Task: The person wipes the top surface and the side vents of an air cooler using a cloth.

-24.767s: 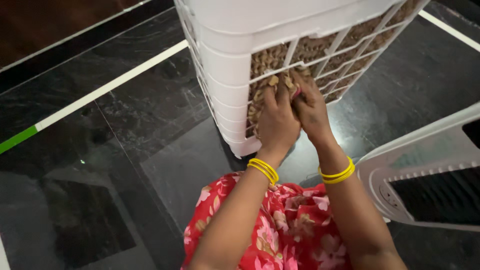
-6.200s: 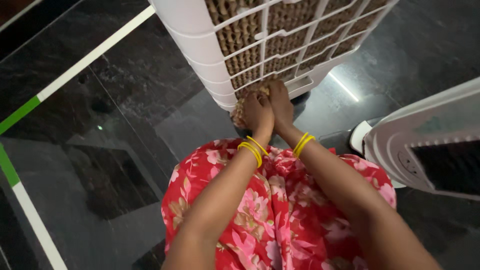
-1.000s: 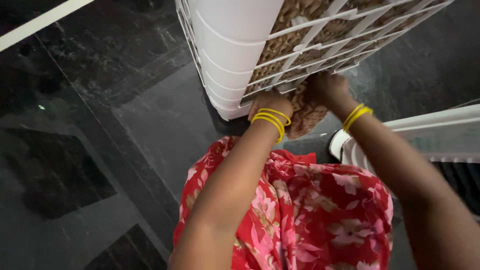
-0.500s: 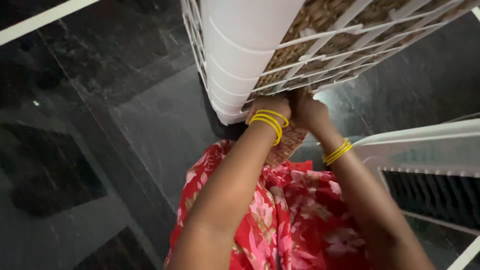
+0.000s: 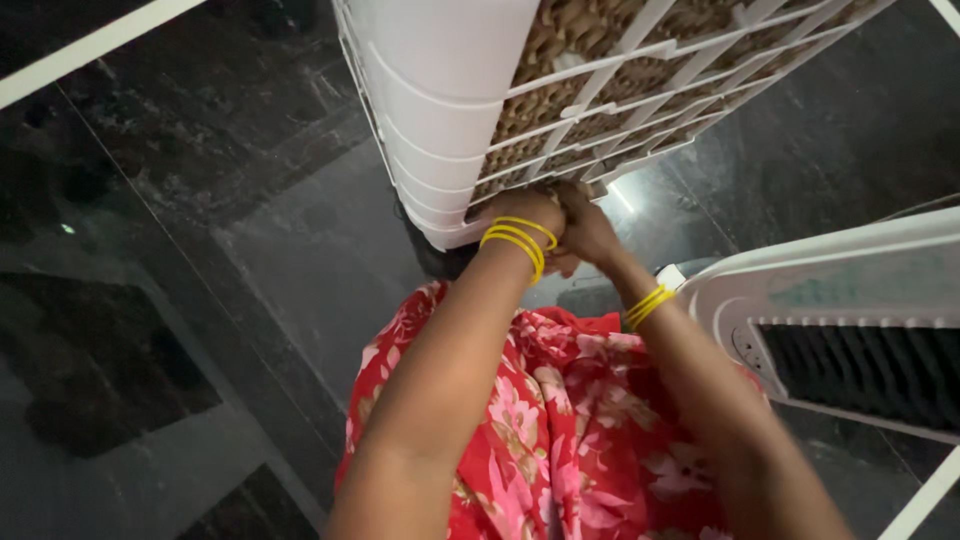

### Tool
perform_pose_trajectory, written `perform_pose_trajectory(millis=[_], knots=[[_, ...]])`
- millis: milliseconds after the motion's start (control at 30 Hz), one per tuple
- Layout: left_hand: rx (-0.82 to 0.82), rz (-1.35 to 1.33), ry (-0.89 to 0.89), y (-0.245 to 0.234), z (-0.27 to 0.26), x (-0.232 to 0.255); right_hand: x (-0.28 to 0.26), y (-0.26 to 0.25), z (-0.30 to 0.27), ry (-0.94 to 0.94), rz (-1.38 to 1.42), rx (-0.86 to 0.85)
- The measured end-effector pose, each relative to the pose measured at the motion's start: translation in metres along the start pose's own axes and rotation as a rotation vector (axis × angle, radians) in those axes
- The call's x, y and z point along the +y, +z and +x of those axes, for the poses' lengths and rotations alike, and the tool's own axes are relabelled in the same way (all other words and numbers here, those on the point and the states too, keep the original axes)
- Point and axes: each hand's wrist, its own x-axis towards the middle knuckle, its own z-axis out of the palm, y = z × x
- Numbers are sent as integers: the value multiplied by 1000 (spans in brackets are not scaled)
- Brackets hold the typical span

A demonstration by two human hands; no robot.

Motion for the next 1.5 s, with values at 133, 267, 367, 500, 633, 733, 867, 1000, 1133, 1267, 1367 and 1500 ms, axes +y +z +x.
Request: perform_pose_trajectory(millis=[133, 267, 367, 500, 633, 733, 867, 1000, 1133, 1267, 1367, 1500], knots=[[31, 32, 55, 16, 9, -10, 14, 32, -24, 504, 736, 586], [113, 100, 72, 10, 4, -15, 20, 42, 13, 411, 1091, 1366], [31, 150, 119, -15, -14, -4, -9, 81, 47, 306, 267, 1386], [-63, 31, -148, -51, -30, 18, 1, 76, 47, 123, 218, 1365], [-301, 217, -30, -55, -31, 8, 91, 18, 29, 758, 441, 1377], [-183, 163, -77, -39, -24, -4, 129, -5, 22, 920, 644, 1415], [-32, 225, 25, -32, -36, 10, 90, 41, 25, 848, -32, 1065], [-30, 394, -195, -52, -46, 50, 56, 55, 16, 792, -77, 1078], [-120, 347, -338, -35, -32, 44, 109, 11, 13, 852, 22, 1178], [-86, 443, -153, 0, -22, 16, 100, -4, 13, 1030, 350, 1087], [-87, 429, -202, 10, -13, 19, 44, 36, 8, 1016, 172, 957], [-153, 492, -205, 0, -9, 36, 64, 29, -1, 836, -202, 953]])
